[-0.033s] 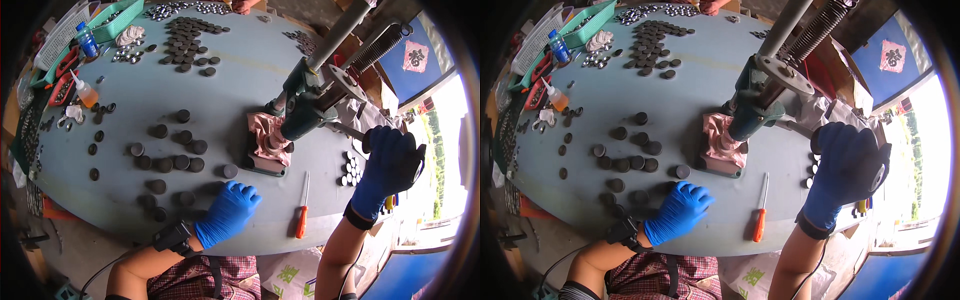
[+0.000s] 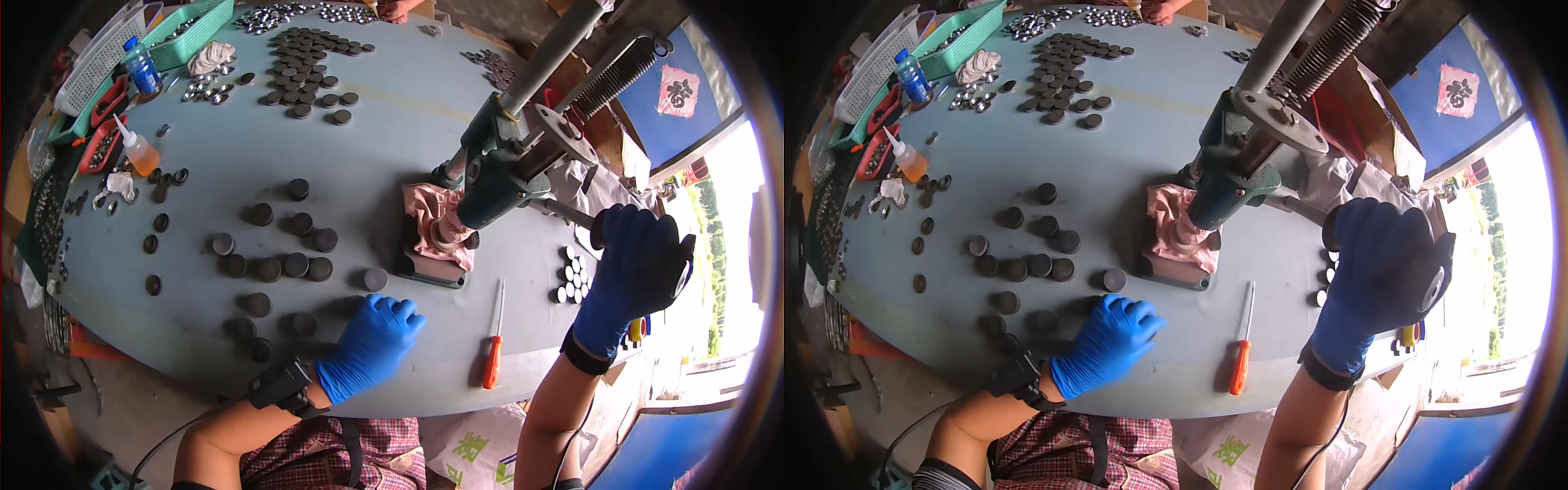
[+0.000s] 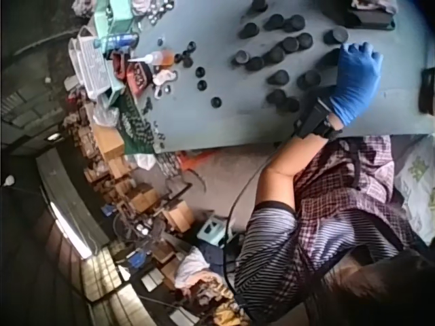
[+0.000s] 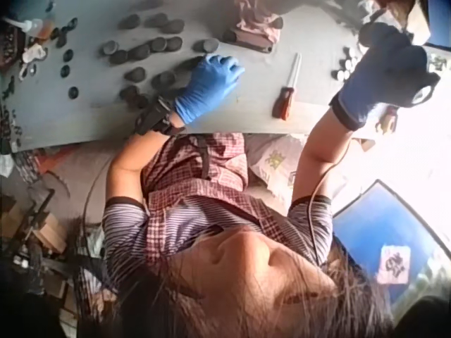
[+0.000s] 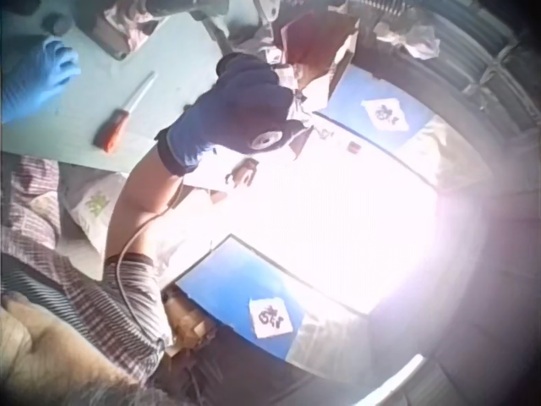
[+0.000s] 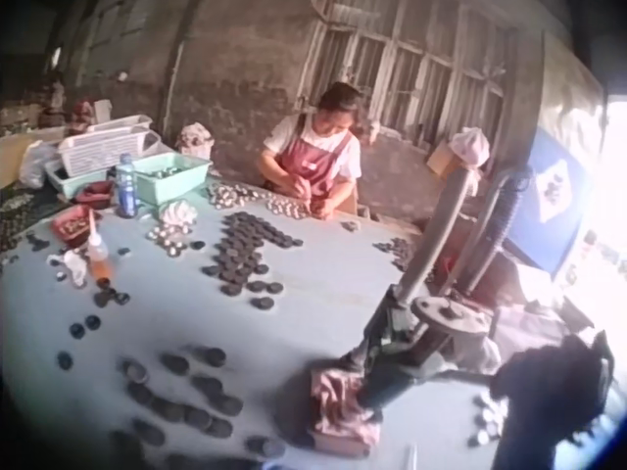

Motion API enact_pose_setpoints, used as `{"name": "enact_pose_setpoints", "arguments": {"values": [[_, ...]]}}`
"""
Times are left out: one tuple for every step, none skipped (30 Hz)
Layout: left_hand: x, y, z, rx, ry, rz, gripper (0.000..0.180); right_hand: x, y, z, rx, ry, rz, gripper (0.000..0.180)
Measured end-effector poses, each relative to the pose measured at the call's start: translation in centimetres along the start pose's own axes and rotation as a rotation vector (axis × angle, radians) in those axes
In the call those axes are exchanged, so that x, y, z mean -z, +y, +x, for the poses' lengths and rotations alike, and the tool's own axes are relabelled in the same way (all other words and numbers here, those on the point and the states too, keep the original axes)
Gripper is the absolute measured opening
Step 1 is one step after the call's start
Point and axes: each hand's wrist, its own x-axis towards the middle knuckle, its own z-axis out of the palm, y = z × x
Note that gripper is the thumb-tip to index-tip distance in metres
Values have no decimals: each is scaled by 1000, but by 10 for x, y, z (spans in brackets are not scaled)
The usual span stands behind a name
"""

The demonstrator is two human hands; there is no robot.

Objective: Assembling small metal and rubber components using a manual press.

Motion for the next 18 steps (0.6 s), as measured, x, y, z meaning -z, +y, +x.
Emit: {"name": "enact_pose_setpoints", "arguments": {"values": [[-1,-3,2,40,11,10,40,2,0,1,1,1,-1,50],[-1,-7,8,39,13,10,40,5,-2,3,-32,3,-25,49],[1,-14,19,93,152,-124,36,8,-1,3,-69,8,-50,49],[8,-18,31,146,288,-244,34,11,-5,8,-103,84,-63,48],[16,-25,46,112,414,-281,32,12,-8,17,-138,159,-75,47],[15,-35,57,151,442,-315,32,13,-8,25,-174,67,-91,44],[12,-44,69,187,475,-350,33,12,-4,32,-174,160,-166,43],[5,-53,79,186,476,-353,33,17,-4,41,-219,80,-90,42],[-4,-62,89,139,545,-412,33,22,-2,50,-261,-3,-9,41],[-5,-63,96,91,613,-475,34,23,-2,55,-261,-4,-12,41],[-7,-63,102,90,613,-478,34,24,-1,60,-308,51,-28,39],[-8,-60,108,97,577,-514,37,25,-1,65,-357,106,-45,37],[-9,-56,112,104,540,-550,39,25,1,70,-361,107,-48,37],[-11,-53,115,105,538,-554,39,24,3,75,-406,204,-125,37],[-13,-50,119,69,565,-519,50,21,4,82,-449,301,-202,36],[-15,-48,121,33,592,-484,61,17,4,88,-487,394,-195,36],[-16,-46,122,35,590,-487,61,24,4,88,-490,395,-198,36],[-17,-46,124,74,564,-543,68,29,4,89,-485,212,-102,36]]}}
